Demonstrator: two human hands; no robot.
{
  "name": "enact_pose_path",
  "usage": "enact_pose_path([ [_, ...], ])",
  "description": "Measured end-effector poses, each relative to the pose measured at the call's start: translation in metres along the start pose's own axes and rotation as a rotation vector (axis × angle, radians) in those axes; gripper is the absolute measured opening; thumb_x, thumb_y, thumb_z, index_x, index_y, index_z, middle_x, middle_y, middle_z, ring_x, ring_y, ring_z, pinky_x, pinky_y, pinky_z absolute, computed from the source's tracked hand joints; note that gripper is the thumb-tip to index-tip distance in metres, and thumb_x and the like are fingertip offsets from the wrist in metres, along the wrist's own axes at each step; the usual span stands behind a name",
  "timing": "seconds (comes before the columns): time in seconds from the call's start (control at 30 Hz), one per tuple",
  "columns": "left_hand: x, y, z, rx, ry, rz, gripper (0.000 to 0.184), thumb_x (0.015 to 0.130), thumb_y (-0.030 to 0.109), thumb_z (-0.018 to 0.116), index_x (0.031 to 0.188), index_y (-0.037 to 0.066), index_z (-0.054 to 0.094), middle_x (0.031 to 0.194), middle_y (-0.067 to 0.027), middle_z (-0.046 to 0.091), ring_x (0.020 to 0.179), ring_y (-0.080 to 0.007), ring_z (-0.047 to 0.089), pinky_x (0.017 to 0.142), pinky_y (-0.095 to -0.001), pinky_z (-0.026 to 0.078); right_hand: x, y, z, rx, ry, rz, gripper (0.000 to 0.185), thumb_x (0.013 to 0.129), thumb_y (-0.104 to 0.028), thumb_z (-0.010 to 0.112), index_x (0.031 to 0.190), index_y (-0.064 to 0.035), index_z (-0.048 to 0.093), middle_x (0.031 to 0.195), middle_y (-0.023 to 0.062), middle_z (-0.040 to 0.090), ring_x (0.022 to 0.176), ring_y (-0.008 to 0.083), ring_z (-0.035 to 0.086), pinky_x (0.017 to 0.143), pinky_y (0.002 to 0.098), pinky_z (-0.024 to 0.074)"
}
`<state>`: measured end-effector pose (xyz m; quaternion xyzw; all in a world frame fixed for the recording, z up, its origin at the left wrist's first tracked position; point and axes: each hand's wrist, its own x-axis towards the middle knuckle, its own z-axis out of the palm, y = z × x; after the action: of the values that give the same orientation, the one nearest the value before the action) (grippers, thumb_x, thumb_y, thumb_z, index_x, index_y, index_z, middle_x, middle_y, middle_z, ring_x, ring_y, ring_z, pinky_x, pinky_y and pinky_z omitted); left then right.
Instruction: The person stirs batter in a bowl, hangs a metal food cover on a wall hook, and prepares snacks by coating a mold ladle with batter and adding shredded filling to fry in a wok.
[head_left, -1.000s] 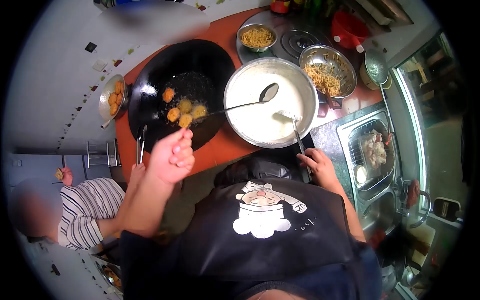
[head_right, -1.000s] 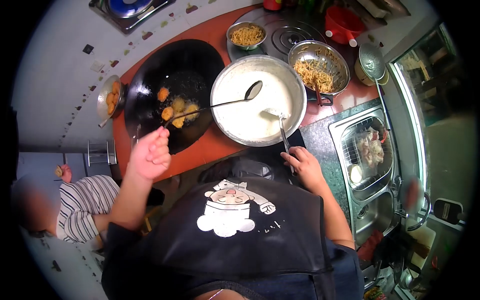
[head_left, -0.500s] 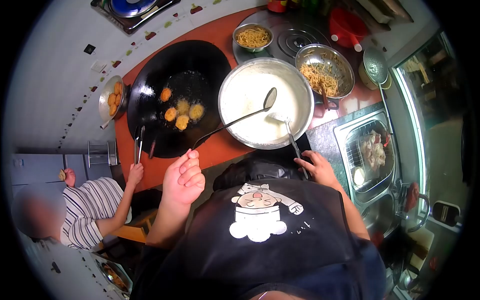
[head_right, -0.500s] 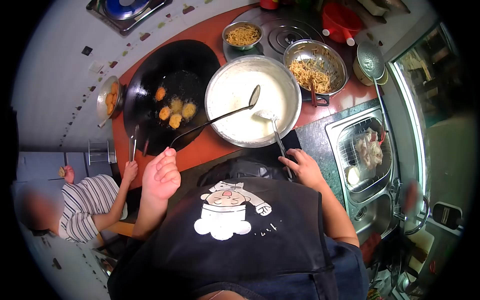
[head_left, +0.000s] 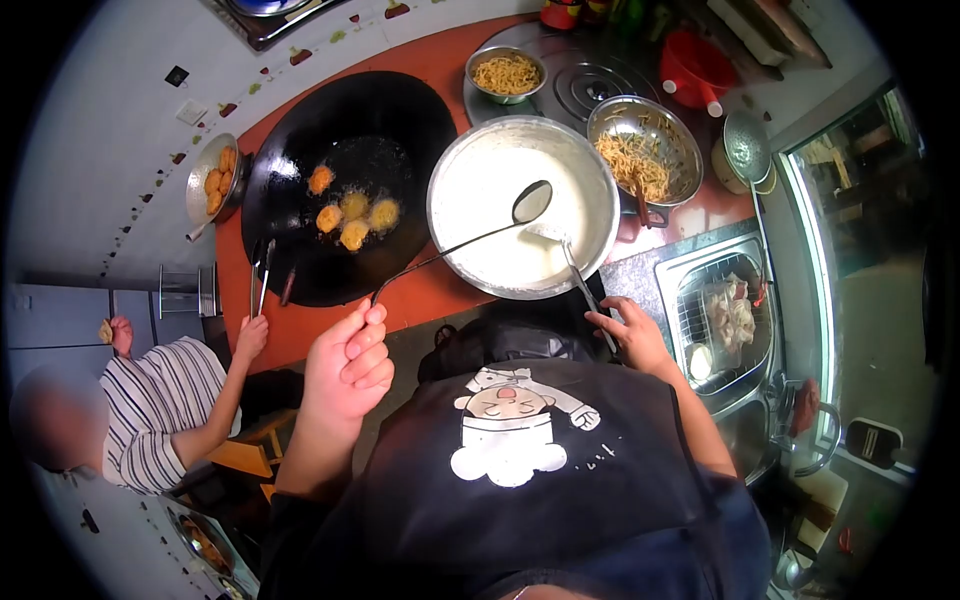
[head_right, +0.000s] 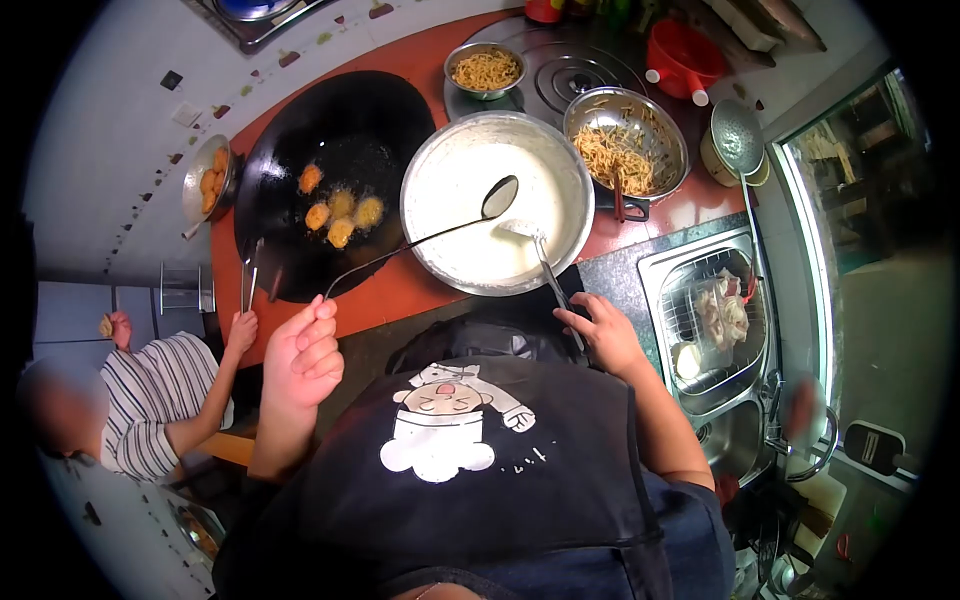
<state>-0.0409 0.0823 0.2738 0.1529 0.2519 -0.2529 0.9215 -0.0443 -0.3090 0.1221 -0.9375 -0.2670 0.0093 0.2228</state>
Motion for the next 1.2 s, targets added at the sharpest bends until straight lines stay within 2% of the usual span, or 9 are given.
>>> enact_pose_path([
  [0.17, 0.008, 0.006, -0.008, -0.155, 0.013, -0.028, 0.024, 0.100, 0.020, 0.029, 0.089, 0.006, 0.044, 0.052, 0.0035, 0.037, 0.031, -0.0077, 0.028, 0.033, -0.0230, 0.028, 0.000, 0.016, -0.005, -0.041, -0.060, -0.027, 0.046, 0.076, -0.007, 0.058, 0.118, -0.0271, 0.058, 0.112, 0.0066, 0.052, 0.100, 0.0245, 0.054, 0.080, 0.0362, 0.0490],
  [0.33, 0.006, 0.010, 0.021, 0.269, 0.065, -0.016, 0.022, 0.099, 0.020, 0.032, 0.088, 0.006, 0.044, 0.051, 0.0037, 0.037, 0.029, -0.0077, 0.026, 0.030, -0.0225, 0.025, -0.003, 0.032, -0.014, -0.049, -0.061, -0.051, 0.053, 0.076, -0.004, 0.056, 0.123, -0.0286, 0.055, 0.109, 0.0069, 0.053, 0.098, 0.0249, 0.055, 0.079, 0.0350, 0.0496],
  [0.5, 0.013, 0.032, 0.102, 0.929, 0.310, -0.084, 0.023, 0.096, 0.021, 0.043, 0.082, 0.003, 0.047, 0.051, 0.0038, 0.037, 0.031, -0.0045, 0.026, 0.029, -0.0210, 0.022, 0.002, 0.058, -0.029, 0.003, -0.003, -0.077, 0.057, 0.073, 0.003, 0.055, 0.124, -0.0223, 0.055, 0.103, 0.0101, 0.056, 0.090, 0.0269, 0.058, 0.076, 0.0351, 0.0500],
  [0.6, 0.031, 0.037, 0.146, 1.196, 0.362, -0.131, 0.024, 0.095, 0.020, 0.046, 0.080, 0.000, 0.051, 0.048, 0.0029, 0.037, 0.030, -0.0031, 0.025, 0.027, -0.0196, 0.020, 0.015, 0.093, -0.022, -0.084, 0.259, 0.085, 0.056, 0.072, -0.002, 0.066, 0.124, -0.0174, 0.054, 0.102, 0.0135, 0.055, 0.091, 0.0300, 0.057, 0.077, 0.0364, 0.0484],
  [0.67, 0.045, 0.032, 0.171, 1.329, 0.377, -0.171, 0.025, 0.093, 0.020, 0.049, 0.079, -0.001, 0.052, 0.047, 0.0027, 0.037, 0.030, -0.0028, 0.025, 0.028, -0.0194, 0.019, 0.042, 0.097, -0.038, -0.024, 0.240, 0.152, 0.060, 0.069, -0.006, 0.072, 0.125, -0.0169, 0.052, 0.105, 0.0148, 0.054, 0.094, 0.0315, 0.054, 0.081, 0.0374, 0.0465],
  [0.83, 0.078, 0.025, 0.214, 1.551, 0.421, -0.169, 0.023, 0.091, 0.018, 0.051, 0.077, -0.001, 0.053, 0.046, 0.0026, 0.039, 0.030, -0.0023, 0.025, 0.029, -0.0195, 0.017, 0.081, 0.126, -0.020, 0.052, 0.423, 0.030, 0.063, 0.057, -0.008, 0.082, 0.105, -0.0008, 0.042, 0.095, 0.0145, 0.051, 0.086, 0.0302, 0.052, 0.076, 0.0379, 0.0449],
  [0.93, 0.086, 0.012, 0.241, 1.709, 0.476, -0.213, 0.025, 0.089, 0.017, 0.052, 0.072, 0.000, 0.055, 0.043, 0.0040, 0.036, 0.031, -0.0023, 0.025, 0.029, -0.0199, 0.016, 0.090, 0.132, -0.021, 0.075, 0.470, 0.063, 0.065, 0.054, -0.008, 0.084, 0.103, -0.0015, 0.041, 0.091, 0.0142, 0.050, 0.081, 0.0302, 0.051, 0.073, 0.0378, 0.0446],
  [1.07, 0.090, 0.006, 0.267, 1.973, 0.503, -0.232, 0.027, 0.088, 0.018, 0.053, 0.068, 0.001, 0.057, 0.043, 0.0045, 0.036, 0.033, -0.0025, 0.024, 0.032, -0.0197, 0.018, 0.101, 0.145, -0.038, 0.012, 0.415, 0.090, 0.080, 0.050, -0.016, 0.086, 0.117, -0.0043, 0.044, 0.107, 0.0160, 0.046, 0.093, 0.0319, 0.049, 0.081, 0.0392, 0.0430],
  [1.2, 0.093, -0.002, 0.288, 2.125, 0.569, -0.296, 0.027, 0.088, 0.019, 0.055, 0.068, 0.002, 0.058, 0.044, 0.0050, 0.036, 0.035, -0.0032, 0.026, 0.034, -0.0193, 0.020, 0.117, 0.155, -0.055, -0.013, -0.008, 0.030, 0.109, 0.039, -0.026, 0.087, 0.136, -0.0186, 0.038, 0.119, 0.0163, 0.043, 0.111, 0.0355, 0.041, 0.095, 0.0443, 0.0356],
])
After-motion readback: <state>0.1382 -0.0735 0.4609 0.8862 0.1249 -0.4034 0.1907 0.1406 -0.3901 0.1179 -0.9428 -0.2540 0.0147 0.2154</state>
